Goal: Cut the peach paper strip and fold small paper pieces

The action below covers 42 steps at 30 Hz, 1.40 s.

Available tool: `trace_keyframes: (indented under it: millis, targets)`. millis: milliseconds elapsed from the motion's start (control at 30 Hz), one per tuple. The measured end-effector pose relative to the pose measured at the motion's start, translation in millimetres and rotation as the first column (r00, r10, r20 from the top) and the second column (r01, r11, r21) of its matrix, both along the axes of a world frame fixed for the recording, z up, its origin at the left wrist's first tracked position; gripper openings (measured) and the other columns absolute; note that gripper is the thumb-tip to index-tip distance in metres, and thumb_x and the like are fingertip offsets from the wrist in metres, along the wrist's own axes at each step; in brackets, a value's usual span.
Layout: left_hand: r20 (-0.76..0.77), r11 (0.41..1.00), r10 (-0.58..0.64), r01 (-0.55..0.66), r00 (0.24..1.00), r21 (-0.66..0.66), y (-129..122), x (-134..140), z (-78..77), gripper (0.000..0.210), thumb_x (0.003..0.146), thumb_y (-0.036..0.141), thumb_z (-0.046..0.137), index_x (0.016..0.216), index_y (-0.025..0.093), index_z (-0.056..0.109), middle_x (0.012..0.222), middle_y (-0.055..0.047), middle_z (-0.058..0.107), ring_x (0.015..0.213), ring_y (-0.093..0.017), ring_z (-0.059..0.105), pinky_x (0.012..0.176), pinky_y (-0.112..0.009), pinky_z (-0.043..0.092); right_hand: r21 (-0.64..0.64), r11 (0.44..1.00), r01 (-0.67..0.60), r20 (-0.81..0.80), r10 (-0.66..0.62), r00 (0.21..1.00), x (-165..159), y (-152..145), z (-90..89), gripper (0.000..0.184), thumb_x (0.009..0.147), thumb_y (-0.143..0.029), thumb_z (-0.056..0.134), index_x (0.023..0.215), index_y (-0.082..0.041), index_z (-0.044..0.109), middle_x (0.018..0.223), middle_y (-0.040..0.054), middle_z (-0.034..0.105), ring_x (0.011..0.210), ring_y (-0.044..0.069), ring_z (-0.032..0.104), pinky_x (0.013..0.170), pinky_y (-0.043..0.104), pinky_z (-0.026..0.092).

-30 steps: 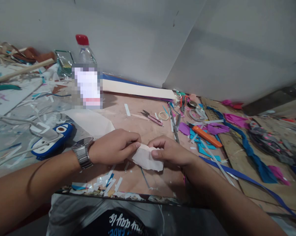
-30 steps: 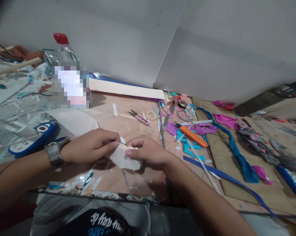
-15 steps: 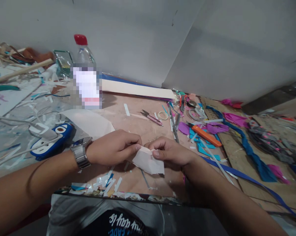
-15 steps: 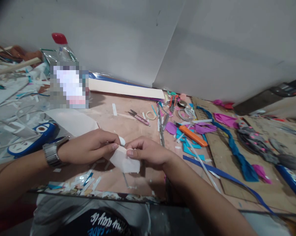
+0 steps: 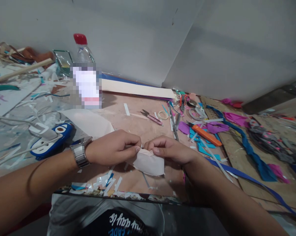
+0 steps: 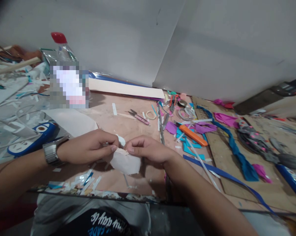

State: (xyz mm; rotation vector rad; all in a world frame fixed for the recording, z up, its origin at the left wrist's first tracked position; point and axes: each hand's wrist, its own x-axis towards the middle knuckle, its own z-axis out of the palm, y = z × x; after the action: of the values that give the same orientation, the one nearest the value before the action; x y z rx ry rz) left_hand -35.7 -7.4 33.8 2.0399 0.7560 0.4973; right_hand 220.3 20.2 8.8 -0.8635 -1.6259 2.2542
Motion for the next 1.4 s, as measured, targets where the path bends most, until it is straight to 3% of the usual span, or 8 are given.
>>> trace_keyframes:
  millis: [100, 233, 367, 500, 600, 733, 1033, 1400]
  targets:
    - [0.009, 1.000, -0.003, 0.003, 1.000, -0.005, 0, 0, -0.2, 0.029, 0.101, 0.032, 0.048, 0.079, 0.016, 0.058, 0.067, 0.002, 0.058, 0.060, -0.011, 0.050, 0.057, -0.024, 0.034, 0.057, 0.998, -0.040, -0.005, 0.040, 0.999, 2, 3, 3.6, 0.045, 0.086, -0.055, 0.079, 0.076, -0.014, 0.065, 0.077, -0.0007, 0.058, 0.073, 0.012, 0.052, 0.070, 0.025, 0.041]
    - [0.010, 1.000, 0.012, -0.012, 1.000, -0.014, 0, 0, -1.5, 0.030, 0.102, 0.032, 0.049, 0.080, 0.015, 0.061, 0.068, 0.002, 0.059, 0.061, -0.010, 0.051, 0.058, -0.023, 0.034, 0.308, 0.943, -0.125, 0.105, 0.097, 0.990, 5, 7, 19.8, 0.043, 0.092, -0.057, 0.071, 0.089, -0.014, 0.072, 0.085, 0.0025, 0.065, 0.080, 0.015, 0.057, 0.075, 0.027, 0.045]
    - [-0.028, 0.999, 0.030, -0.030, 0.999, -0.025, -1, 2, -3.7, 0.028, 0.102, 0.033, 0.052, 0.085, 0.015, 0.066, 0.067, 0.002, 0.061, 0.060, -0.010, 0.051, 0.058, -0.022, 0.034, 0.649, 0.760, -0.032, 0.149, -0.086, 0.985, 1, 1, 34.6, 0.029, 0.098, -0.043, 0.068, 0.096, -0.015, 0.075, 0.093, 0.0057, 0.072, 0.087, 0.017, 0.065, 0.081, 0.029, 0.048]
    - [-0.037, 0.999, 0.039, -0.039, 0.999, -0.011, 0, 3, -5.0, 0.030, 0.103, 0.035, 0.051, 0.090, 0.015, 0.070, 0.069, 0.001, 0.063, 0.062, -0.011, 0.054, 0.058, -0.022, 0.036, 0.806, 0.588, -0.076, 0.147, -0.074, 0.986, -7, -10, 36.3, 0.016, 0.098, -0.031, 0.070, 0.092, -0.017, 0.075, 0.090, 0.0040, 0.074, 0.087, 0.016, 0.066, 0.083, 0.030, 0.047]
    - [-0.030, 0.998, 0.038, -0.040, 0.999, -0.047, 0, 3, -4.6, 0.033, 0.103, 0.039, 0.052, 0.089, 0.015, 0.070, 0.068, 0.001, 0.062, 0.061, -0.011, 0.053, 0.057, -0.022, 0.036, 0.856, 0.511, -0.078, 0.140, -0.083, 0.987, -11, -14, 32.0, 0.017, 0.099, -0.030, 0.069, 0.086, -0.018, 0.072, 0.085, 0.0025, 0.073, 0.085, 0.016, 0.063, 0.087, 0.033, 0.045]
    - [-0.044, 0.997, 0.026, -0.029, 0.999, -0.075, -1, 4, -3.6, 0.045, 0.103, 0.049, 0.051, 0.080, 0.014, 0.069, 0.062, 0.001, 0.058, 0.057, -0.010, 0.049, 0.054, -0.021, 0.035, 0.894, 0.441, -0.079, 0.142, -0.113, 0.983, -12, -14, 27.0, 0.017, 0.100, -0.030, 0.067, 0.087, -0.019, 0.071, 0.085, 0.0022, 0.072, 0.089, 0.018, 0.062, 0.092, 0.038, 0.042]
    - [-0.043, 0.988, 0.060, -0.065, 0.997, -0.143, -2, 4, -2.8, 0.047, 0.101, 0.051, 0.055, 0.079, 0.013, 0.071, 0.060, 0.002, 0.057, 0.055, -0.010, 0.049, 0.052, -0.021, 0.033, 0.951, 0.295, -0.093, 0.152, -0.183, 0.971, -14, -18, 23.7, 0.012, 0.099, -0.028, 0.066, 0.090, -0.022, 0.069, 0.087, 0.0034, 0.072, 0.098, 0.022, 0.060, 0.098, 0.043, 0.041]
    - [-0.028, 0.979, 0.120, -0.122, 0.992, -0.162, -1, 5, -5.9, 0.044, 0.101, 0.047, 0.054, 0.073, 0.014, 0.064, 0.059, 0.003, 0.050, 0.055, -0.009, 0.043, 0.051, -0.021, 0.030, 0.976, 0.209, 0.060, 0.006, -0.303, 0.953, -16, -19, 15.7, 0.001, 0.095, -0.022, 0.071, 0.094, -0.023, 0.071, 0.086, 0.0026, 0.076, 0.111, 0.026, 0.056, 0.105, 0.046, 0.042]
